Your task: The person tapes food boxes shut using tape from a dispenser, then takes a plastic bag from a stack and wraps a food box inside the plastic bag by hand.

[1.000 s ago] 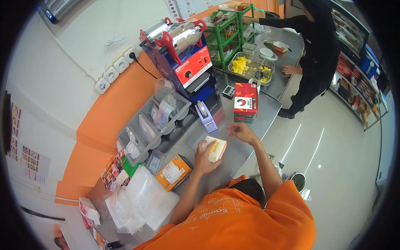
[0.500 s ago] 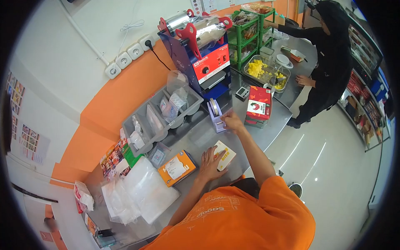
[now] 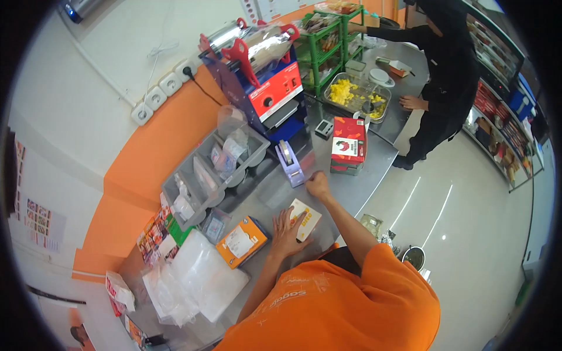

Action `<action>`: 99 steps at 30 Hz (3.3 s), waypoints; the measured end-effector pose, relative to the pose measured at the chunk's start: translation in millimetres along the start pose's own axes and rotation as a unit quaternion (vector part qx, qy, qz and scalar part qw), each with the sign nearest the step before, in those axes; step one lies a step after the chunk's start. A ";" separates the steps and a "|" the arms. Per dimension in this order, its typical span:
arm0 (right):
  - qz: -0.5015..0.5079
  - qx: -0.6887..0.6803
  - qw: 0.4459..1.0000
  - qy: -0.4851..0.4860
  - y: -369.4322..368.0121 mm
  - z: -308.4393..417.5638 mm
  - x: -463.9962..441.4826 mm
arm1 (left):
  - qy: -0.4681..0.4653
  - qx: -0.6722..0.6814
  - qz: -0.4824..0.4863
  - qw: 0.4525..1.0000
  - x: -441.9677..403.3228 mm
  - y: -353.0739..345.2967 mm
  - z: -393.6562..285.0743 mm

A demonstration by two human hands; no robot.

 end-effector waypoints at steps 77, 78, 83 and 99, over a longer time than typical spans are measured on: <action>-0.276 -0.077 0.958 0.010 199.9 6.1 -12.5 | 0.035 0.050 -0.088 0.994 -229.6 -31.9 -84.6; -0.244 -0.105 0.964 -0.006 190.6 -1.5 -17.3 | 0.044 0.062 -0.093 0.993 -229.3 -35.1 -86.6; -0.119 -0.194 0.973 -0.027 156.6 -21.5 -33.9 | 0.059 0.084 -0.098 0.990 -232.0 -29.6 -91.1; -0.009 0.070 0.991 0.117 13.6 66.1 -6.3 | 0.118 0.205 -0.160 0.958 -104.7 -0.7 58.8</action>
Point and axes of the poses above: each hand's wrist, its own x-axis away from the middle knuckle, its own y-axis out of the back of the hand, z = x × y, the point moved 1 cm from there along -x, towards the middle knuckle, and after that the axes turned 8 degrees about x, right-handed, at the moved point
